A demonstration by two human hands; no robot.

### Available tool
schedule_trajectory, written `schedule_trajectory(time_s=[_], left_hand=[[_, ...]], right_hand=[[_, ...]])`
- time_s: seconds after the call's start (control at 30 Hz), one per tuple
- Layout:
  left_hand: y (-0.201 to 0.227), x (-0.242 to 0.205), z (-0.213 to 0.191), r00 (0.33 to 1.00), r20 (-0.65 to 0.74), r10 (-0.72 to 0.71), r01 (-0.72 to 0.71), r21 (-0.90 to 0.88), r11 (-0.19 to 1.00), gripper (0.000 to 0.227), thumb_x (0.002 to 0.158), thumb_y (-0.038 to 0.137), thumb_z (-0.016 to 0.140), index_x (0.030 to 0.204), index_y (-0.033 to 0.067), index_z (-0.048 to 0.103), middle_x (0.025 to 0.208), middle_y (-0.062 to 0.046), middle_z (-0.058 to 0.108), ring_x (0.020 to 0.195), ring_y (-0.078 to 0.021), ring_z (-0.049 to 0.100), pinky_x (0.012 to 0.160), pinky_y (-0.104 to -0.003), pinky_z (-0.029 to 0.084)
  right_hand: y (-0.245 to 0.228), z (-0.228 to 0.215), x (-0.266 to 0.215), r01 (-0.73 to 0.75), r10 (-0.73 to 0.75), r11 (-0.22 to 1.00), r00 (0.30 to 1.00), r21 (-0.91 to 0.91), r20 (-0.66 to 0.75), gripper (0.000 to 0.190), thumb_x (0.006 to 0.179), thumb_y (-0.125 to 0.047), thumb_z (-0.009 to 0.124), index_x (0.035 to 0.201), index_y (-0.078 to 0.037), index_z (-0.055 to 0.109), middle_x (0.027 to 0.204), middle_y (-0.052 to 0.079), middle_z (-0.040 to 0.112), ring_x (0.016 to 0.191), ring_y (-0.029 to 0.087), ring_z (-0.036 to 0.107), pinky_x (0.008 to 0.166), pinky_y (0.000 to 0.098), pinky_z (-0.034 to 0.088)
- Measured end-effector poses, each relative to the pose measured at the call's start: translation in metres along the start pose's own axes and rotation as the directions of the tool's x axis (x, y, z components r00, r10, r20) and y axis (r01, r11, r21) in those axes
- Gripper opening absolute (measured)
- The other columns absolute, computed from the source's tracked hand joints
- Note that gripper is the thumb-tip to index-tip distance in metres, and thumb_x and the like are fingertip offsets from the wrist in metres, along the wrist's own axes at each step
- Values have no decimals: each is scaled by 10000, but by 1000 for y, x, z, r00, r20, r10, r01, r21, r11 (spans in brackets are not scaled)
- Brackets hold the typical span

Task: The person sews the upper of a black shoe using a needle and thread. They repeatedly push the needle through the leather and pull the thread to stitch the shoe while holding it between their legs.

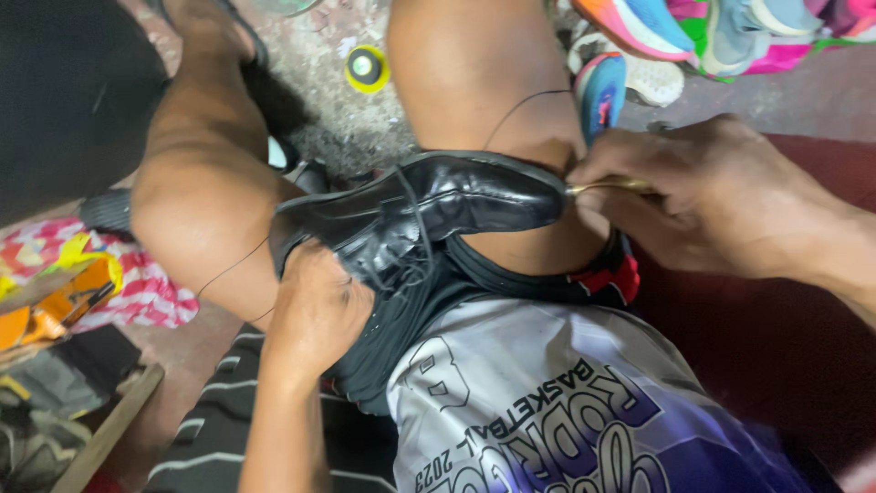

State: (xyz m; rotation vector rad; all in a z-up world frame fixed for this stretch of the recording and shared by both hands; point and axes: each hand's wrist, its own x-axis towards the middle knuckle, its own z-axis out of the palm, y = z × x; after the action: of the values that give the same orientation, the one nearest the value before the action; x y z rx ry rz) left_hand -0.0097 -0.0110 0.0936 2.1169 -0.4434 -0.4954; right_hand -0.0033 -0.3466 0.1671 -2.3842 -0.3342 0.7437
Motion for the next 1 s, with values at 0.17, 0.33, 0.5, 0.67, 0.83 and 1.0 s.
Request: schedule_trajectory(time_s=[0.17,0.33,0.5,0.67,0.83,1.0], left_hand=[[-13,10,6,986,86,142,-151,109,982,380,809,23,661,1189,15,660,1130,-224,697,1025,-456,634,868,-511,503],[-36,20,16,968,216,129,-129,-16,992,336,857,66,671,1190,22,667,1162,-200,701,1069,-399,650,884,-453,518],[-55,23,26,940,334,70,-45,-83,996,347,820,131,711,1142,14,662,1123,-187,704,1023,-323,658,873,-418,523],[-68,27,27,904,424,59,-50,-33,998,333,835,133,700,1150,29,670,1124,-181,703,1033,-314,648,896,-414,518],[-70,27,27,886,463,36,-26,-29,999,344,849,135,690,1177,32,668,1159,-178,699,1062,-310,641,925,-411,509],[-70,31,24,887,461,36,-24,-31,999,354,855,136,692,1191,28,665,1181,-170,698,1081,-298,640,939,-405,506]], right_hand=[[-16,-4,4,-18,14,979,1000,-202,-21,119,889,-209,678,967,-119,669,684,75,701,641,304,712,569,442,543],[-20,-6,11,45,-42,981,999,-191,20,79,901,-170,625,952,-110,625,671,71,690,590,292,702,525,457,529],[-17,-5,14,60,-51,981,997,-182,50,104,943,-175,601,999,-89,588,674,84,677,566,291,690,526,467,524],[-15,2,10,-99,123,982,981,-160,151,116,973,-224,559,1032,-125,549,646,59,664,579,275,696,513,438,534],[-16,8,5,47,-47,995,999,-83,8,122,945,-153,596,977,-72,512,639,94,630,528,328,659,436,466,493],[-17,10,5,85,-84,993,996,-79,15,104,966,-127,597,972,-57,521,655,101,629,512,313,665,417,452,502]])
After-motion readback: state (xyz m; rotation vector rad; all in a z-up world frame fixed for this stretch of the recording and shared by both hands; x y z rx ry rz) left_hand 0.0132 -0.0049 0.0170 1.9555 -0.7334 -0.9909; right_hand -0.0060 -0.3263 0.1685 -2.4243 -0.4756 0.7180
